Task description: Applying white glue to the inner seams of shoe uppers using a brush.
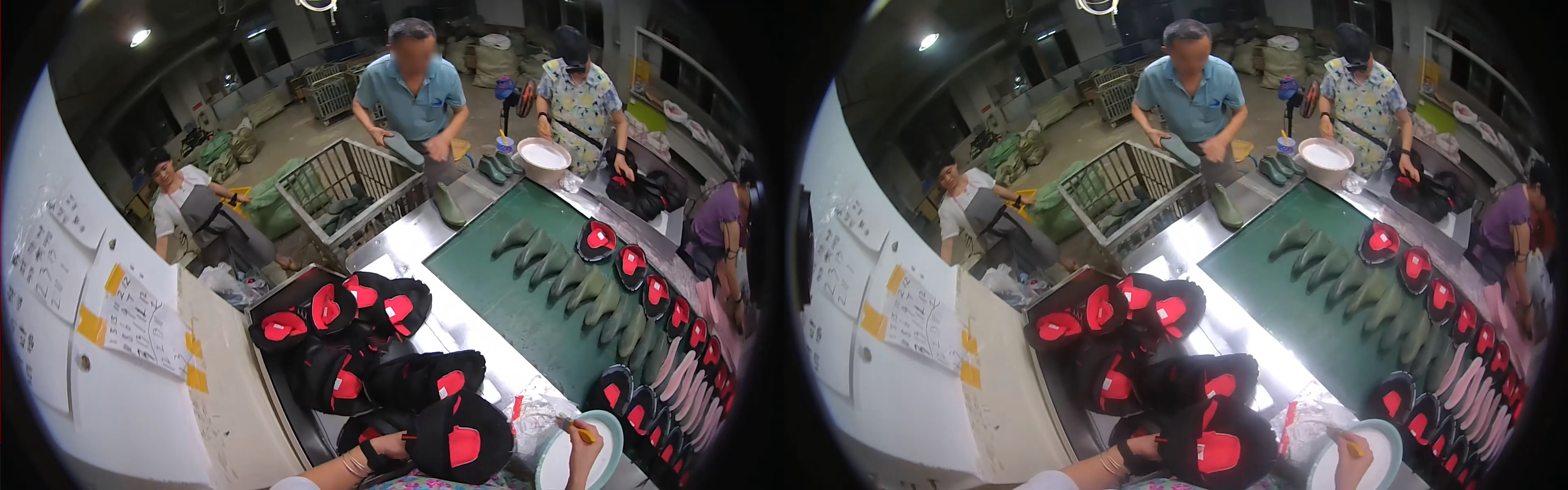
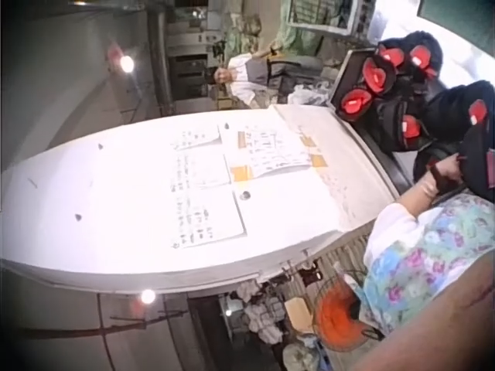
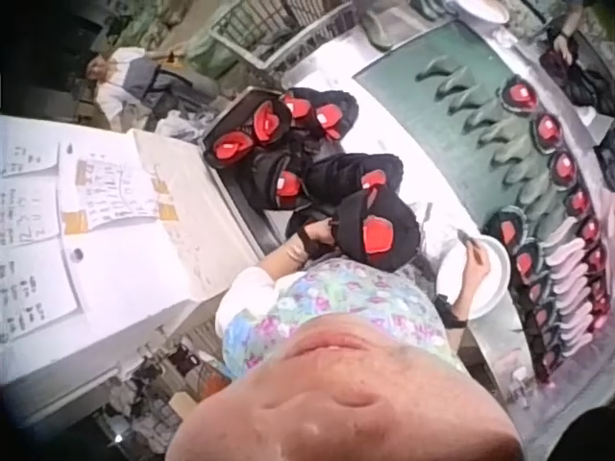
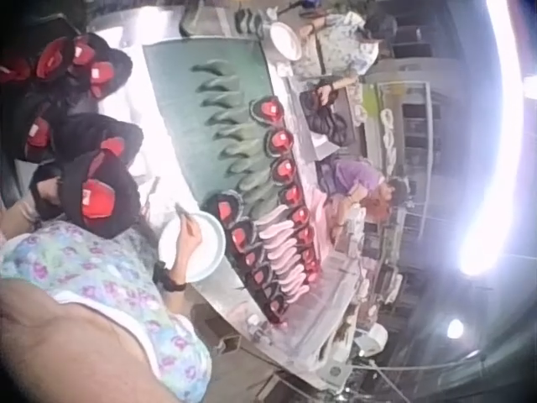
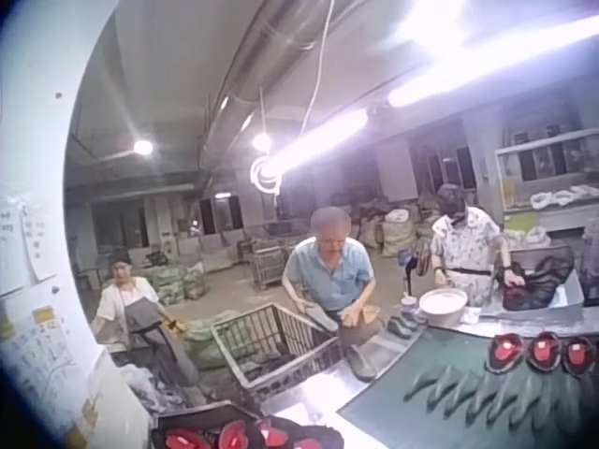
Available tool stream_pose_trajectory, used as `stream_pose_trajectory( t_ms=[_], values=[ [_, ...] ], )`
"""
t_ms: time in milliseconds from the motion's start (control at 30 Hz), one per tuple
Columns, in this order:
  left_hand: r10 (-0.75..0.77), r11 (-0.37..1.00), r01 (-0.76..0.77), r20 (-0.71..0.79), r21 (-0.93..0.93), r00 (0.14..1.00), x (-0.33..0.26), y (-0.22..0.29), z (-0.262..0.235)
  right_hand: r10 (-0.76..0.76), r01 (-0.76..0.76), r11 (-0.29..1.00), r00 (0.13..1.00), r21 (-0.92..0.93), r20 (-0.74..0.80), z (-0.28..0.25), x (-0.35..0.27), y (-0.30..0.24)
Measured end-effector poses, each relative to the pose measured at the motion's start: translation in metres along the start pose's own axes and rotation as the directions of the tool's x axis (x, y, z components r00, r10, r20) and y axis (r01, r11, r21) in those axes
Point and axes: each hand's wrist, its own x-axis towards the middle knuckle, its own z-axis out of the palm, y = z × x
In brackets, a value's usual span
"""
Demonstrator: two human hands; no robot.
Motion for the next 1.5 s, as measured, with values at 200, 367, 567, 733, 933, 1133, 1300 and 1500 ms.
stream_pose_trajectory(
  t_ms=[200, 367, 567, 733, 933, 1133, 1300, 1500],
  values=[
    [-0.579, 0.783, 0.611, 0.222, -0.115, 0.784, 0.000, -0.009, 0.009, 0.076, -0.078, 0.997, 0.993, -0.022, -0.092, -0.018, -0.023, -0.025],
    [-0.537, 0.524, 0.531, 0.225, -0.667, 0.813, 0.006, 0.002, 0.021, 0.080, -0.084, 0.996, 0.989, -0.028, -0.126, -0.056, -0.019, 0.039],
    [-0.046, 0.897, -0.220, 0.576, 0.383, 0.816, 0.048, 0.063, 0.061, 0.156, -0.167, 0.985, 0.968, -0.041, -0.196, -0.112, -0.024, 0.111],
    [-0.085, 0.963, -0.057, 0.496, 0.264, 0.864, 0.082, 0.072, 0.098, 0.340, -0.382, 0.922, 0.876, -0.061, -0.341, -0.173, -0.051, 0.142],
    [-0.392, 0.920, 0.377, 0.242, 0.107, 0.888, 0.085, 0.053, 0.156, 0.253, -0.317, 0.937, 0.906, -0.147, -0.339, -0.188, -0.060, 0.176],
    [-0.649, 0.760, 0.638, -0.104, -0.121, 0.754, 0.085, 0.036, 0.205, 0.183, -0.249, 0.948, 0.935, -0.196, -0.304, -0.171, -0.054, 0.190],
    [-0.690, 0.722, 0.680, -0.210, -0.127, 0.693, 0.093, 0.035, 0.225, 0.128, -0.196, 0.947, 0.957, -0.253, -0.262, -0.160, -0.053, 0.210],
    [-0.593, 0.788, 0.555, -0.089, -0.266, 0.800, 0.127, 0.034, 0.249, 0.072, -0.110, 0.989, 0.943, -0.100, -0.324, -0.185, -0.056, 0.160]
  ],
)
